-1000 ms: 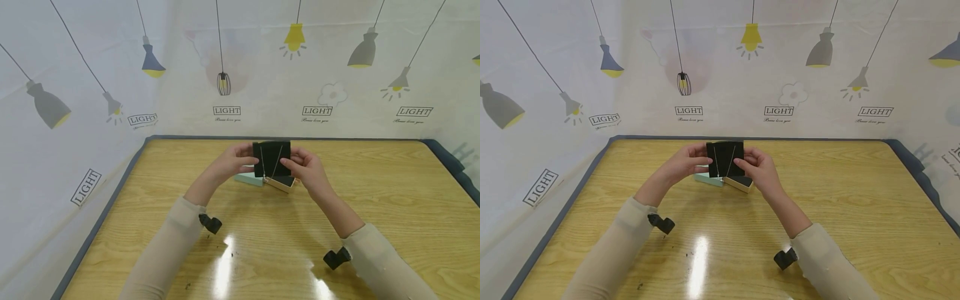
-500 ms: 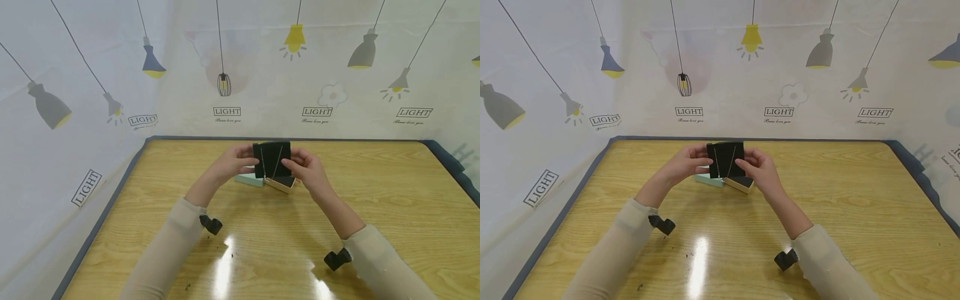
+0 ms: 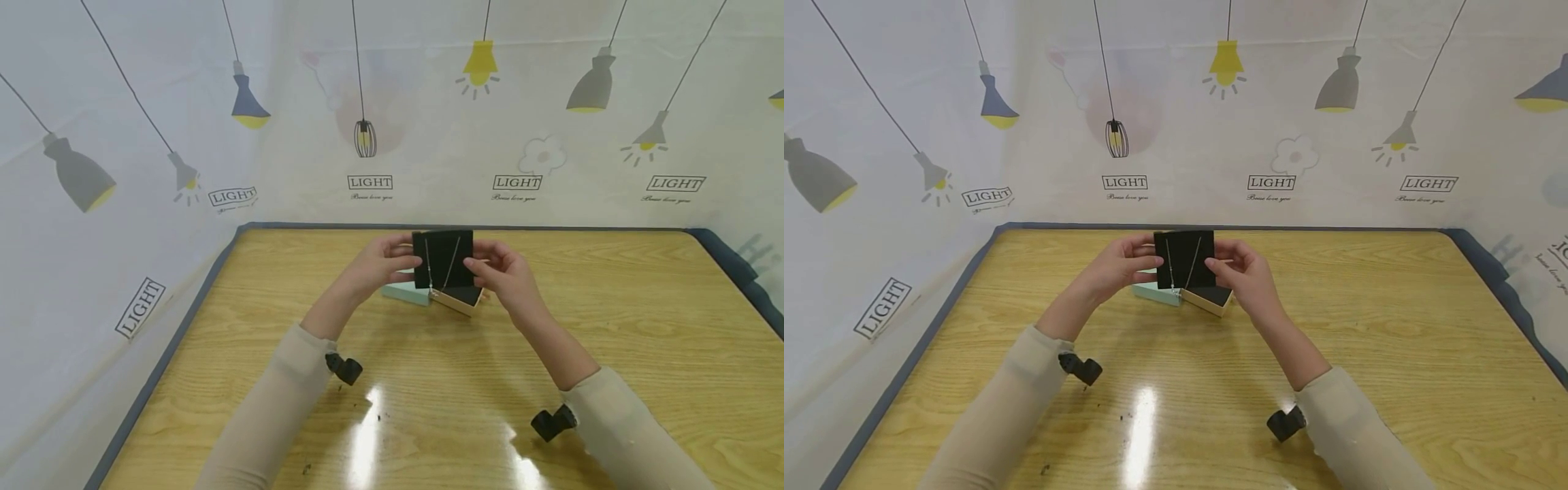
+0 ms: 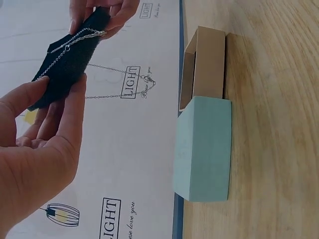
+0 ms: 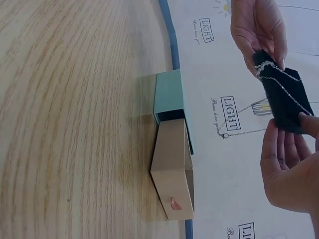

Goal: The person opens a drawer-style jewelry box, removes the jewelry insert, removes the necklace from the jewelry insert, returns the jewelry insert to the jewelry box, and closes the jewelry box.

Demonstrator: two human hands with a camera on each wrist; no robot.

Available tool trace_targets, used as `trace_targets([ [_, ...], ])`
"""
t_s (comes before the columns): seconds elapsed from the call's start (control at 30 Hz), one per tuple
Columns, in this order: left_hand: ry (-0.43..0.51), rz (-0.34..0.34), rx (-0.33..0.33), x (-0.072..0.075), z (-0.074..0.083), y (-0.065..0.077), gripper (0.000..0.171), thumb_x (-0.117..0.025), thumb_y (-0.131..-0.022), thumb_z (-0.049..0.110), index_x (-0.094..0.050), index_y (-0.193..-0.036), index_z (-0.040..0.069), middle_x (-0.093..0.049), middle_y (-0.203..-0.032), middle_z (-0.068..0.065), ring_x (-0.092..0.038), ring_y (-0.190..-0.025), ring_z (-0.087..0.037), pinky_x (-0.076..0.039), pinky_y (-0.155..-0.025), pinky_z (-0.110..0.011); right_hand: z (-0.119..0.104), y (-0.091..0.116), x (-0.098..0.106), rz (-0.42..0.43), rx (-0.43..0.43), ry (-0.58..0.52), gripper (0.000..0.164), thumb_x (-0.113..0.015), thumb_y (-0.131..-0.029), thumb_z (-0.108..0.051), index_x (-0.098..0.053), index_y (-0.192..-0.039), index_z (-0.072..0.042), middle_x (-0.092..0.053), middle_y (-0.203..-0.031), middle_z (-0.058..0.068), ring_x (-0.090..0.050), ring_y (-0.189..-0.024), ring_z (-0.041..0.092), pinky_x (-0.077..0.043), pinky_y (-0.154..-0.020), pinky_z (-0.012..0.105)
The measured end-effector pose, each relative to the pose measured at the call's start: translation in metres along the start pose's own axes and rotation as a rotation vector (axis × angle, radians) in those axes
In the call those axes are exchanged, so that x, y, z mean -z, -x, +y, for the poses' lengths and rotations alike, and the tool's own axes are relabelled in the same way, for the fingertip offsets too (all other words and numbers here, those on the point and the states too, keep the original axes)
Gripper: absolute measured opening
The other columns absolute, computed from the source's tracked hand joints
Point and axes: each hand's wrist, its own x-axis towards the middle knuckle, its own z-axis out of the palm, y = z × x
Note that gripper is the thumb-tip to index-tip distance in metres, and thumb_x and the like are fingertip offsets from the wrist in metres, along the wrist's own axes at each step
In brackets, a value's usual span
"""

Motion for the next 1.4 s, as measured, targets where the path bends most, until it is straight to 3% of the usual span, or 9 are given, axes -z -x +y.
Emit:
trace_targets([
  [0.17, 0.014, -0.001, -0.031, -0.0005, -0.0012, 0.0005, 0.044, -0.059, -0.098, 0.002, -0.051, -0.141, 0.005, -0.058, -0.139, -0.02, -0.059, -0.128, -0.032, -0.056, -0.101, -0.042, 0.0003, -0.0008, 0.0007, 0.02, 0.001, -0.026, 0.021, -0.064, -0.096, -0.012, -0.054, -0.114, -0.016, -0.062, -0.098, -0.014, -0.063, -0.088, 0.0, -0.056, -0.072, 0.015],
  [0.4, 0.012, 0.04, -0.06, -0.0022, -0.0031, 0.0012, 0.036, -0.062, -0.097, 0.004, -0.056, -0.133, 0.002, -0.06, -0.133, -0.017, -0.062, -0.119, -0.025, -0.057, -0.098, -0.04, 0.0001, -0.0024, 0.0003, 0.026, 0.004, -0.048, 0.015, -0.064, -0.096, -0.011, -0.055, -0.108, -0.013, -0.061, -0.099, -0.01, -0.064, -0.086, -0.001, -0.057, -0.072, 0.014],
  [0.77, 0.0, 0.129, -0.098, -0.0034, -0.0019, 0.0041, 0.027, -0.065, -0.095, 0.004, -0.058, -0.121, 0.001, -0.063, -0.124, -0.014, -0.064, -0.11, -0.021, -0.06, -0.093, -0.039, 0.0024, -0.0037, 0.0027, -0.021, 0.048, -0.032, 0.032, -0.061, -0.098, -0.009, -0.058, -0.125, 0.008, -0.063, -0.105, -0.011, -0.065, -0.094, 0.002, -0.06, -0.082, 0.019],
  [1.1, -0.014, 0.133, -0.142, -0.0051, -0.001, 0.0066, 0.018, -0.067, -0.094, 0.004, -0.059, -0.11, 0.001, -0.065, -0.117, -0.013, -0.066, -0.104, -0.018, -0.061, -0.09, -0.039, 0.0011, -0.0033, 0.0023, -0.061, 0.026, -0.061, 0.038, -0.058, -0.099, -0.006, -0.052, -0.131, 0.014, -0.063, -0.102, -0.008, -0.066, -0.092, 0.002, -0.06, -0.084, 0.02],
  [1.4, -0.016, 0.147, -0.174, -0.0067, -0.0009, 0.0081, 0.014, -0.067, -0.093, 0.004, -0.058, -0.102, 0.005, -0.066, -0.109, -0.008, -0.066, -0.095, -0.014, -0.062, -0.088, -0.038, -0.0032, -0.0008, 0.0029, -0.086, 0.019, -0.06, 0.041, -0.057, -0.1, -0.007, -0.048, -0.135, 0.012, -0.068, -0.104, -0.009, -0.068, -0.096, 0.003, -0.06, -0.085, 0.02],
])
